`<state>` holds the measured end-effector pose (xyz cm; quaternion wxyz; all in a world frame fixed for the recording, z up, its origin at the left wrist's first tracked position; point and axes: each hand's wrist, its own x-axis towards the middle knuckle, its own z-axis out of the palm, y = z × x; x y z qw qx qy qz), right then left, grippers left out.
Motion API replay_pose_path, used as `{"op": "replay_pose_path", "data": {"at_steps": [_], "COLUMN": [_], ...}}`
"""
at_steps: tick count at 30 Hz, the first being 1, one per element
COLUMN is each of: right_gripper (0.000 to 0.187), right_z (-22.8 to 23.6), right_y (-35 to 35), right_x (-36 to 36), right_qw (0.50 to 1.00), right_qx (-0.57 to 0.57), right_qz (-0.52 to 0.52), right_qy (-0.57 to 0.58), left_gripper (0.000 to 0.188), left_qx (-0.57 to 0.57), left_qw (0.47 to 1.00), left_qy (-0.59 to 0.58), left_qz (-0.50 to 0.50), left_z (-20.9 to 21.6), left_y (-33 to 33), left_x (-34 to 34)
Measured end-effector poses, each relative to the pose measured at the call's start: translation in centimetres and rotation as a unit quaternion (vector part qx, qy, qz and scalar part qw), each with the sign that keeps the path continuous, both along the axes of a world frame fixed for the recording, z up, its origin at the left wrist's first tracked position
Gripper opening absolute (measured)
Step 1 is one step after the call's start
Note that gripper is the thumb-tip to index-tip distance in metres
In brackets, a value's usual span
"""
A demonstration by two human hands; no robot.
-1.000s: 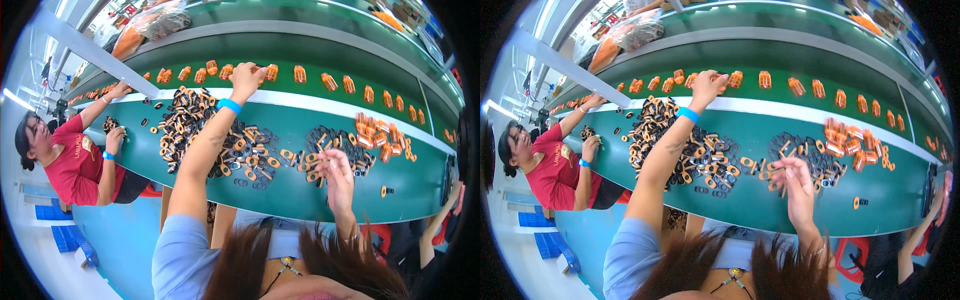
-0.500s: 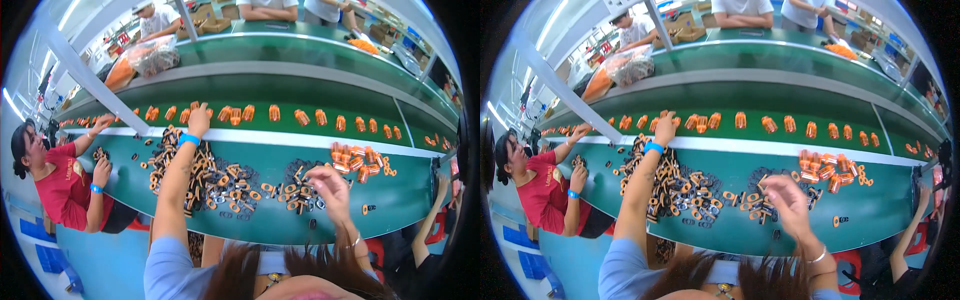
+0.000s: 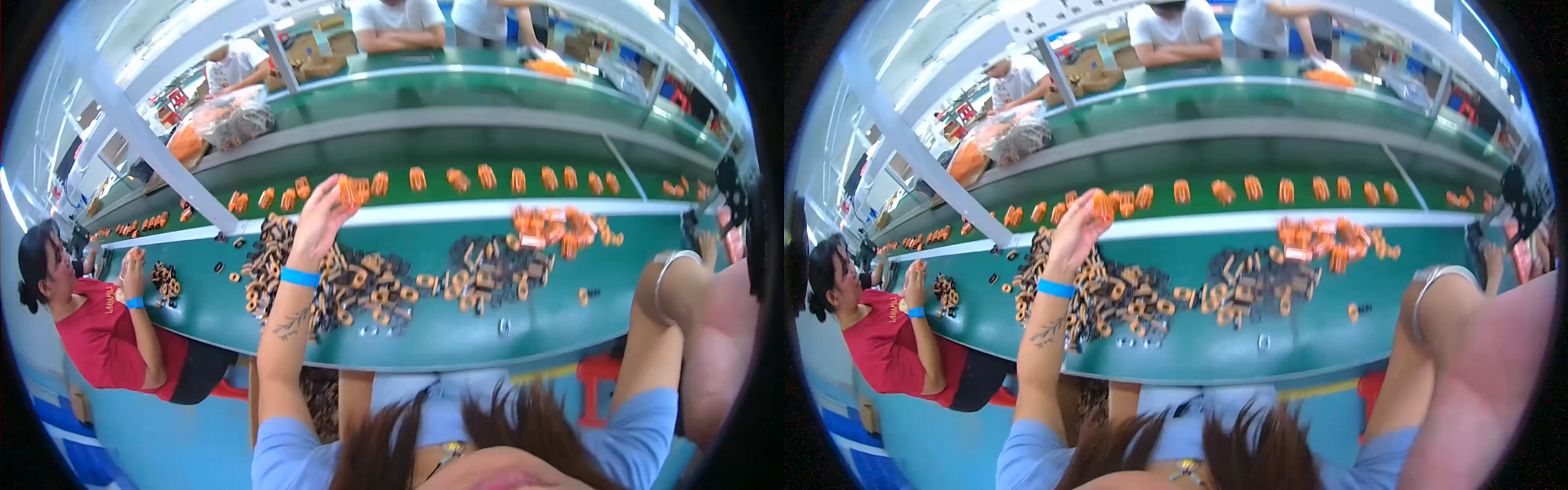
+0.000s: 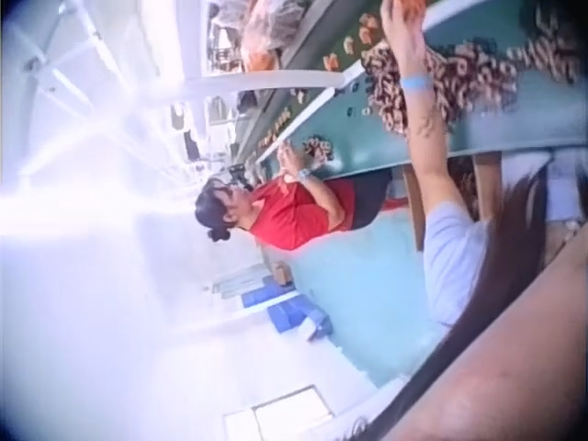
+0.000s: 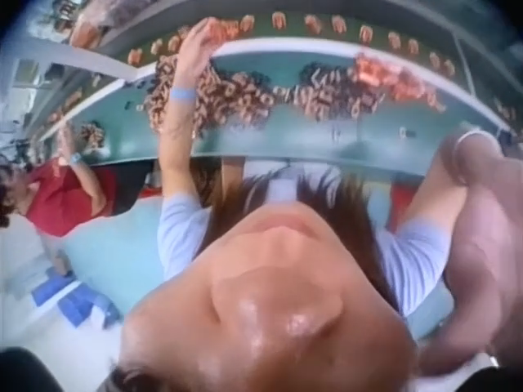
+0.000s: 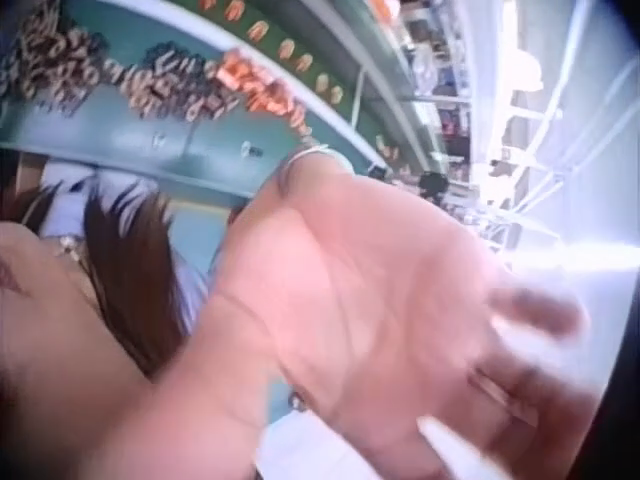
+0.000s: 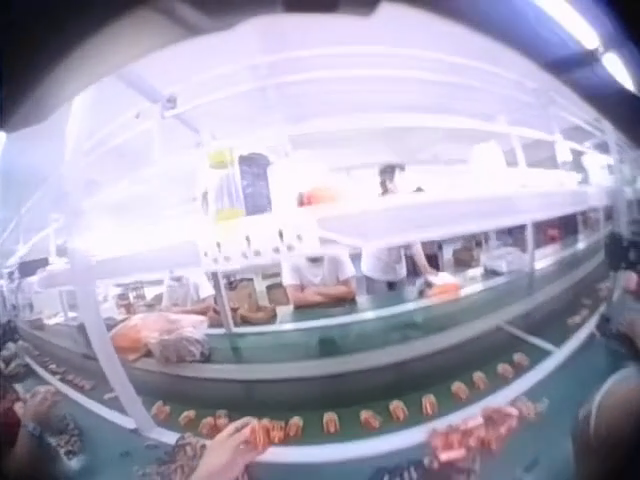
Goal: The person assembles small electronic components by fitting a black piece into an orange casing by hand.
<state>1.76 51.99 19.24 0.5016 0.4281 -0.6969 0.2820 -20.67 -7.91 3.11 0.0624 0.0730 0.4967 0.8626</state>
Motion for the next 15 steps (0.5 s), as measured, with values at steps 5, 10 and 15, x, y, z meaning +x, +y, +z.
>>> {"op": "replay_pose_path", "data": {"at_steps": [5, 10, 15], "right_gripper": [0.047, 0.043, 0.039], "right_z": [0.2, 5.7, 2.7], "right_y": [4.3, -13.1, -5.3], "right_x": [8.9, 5.7, 12.4], "right_qw": [0.998, 0.984, 0.985], "right_qx": [0.067, 0.139, 0.130], "right_qz": [-0.011, -0.067, -0.098], "right_qy": [0.017, 0.089, 0.057], "left_gripper": [0.041, 0.039, 0.045], "left_qx": [-0.028, 0.027, 0.060], "left_qw": [0.999, 0.999, 0.998], "left_qy": [0.022, -0.019, -0.015], "left_qz": [-0.017, -0.025, -0.026], "left_z": [3.5, 3.2, 3.8], "left_y": [0.7, -1.2, -1.4], "left_x": [5.1, 7.1, 10.7]}}
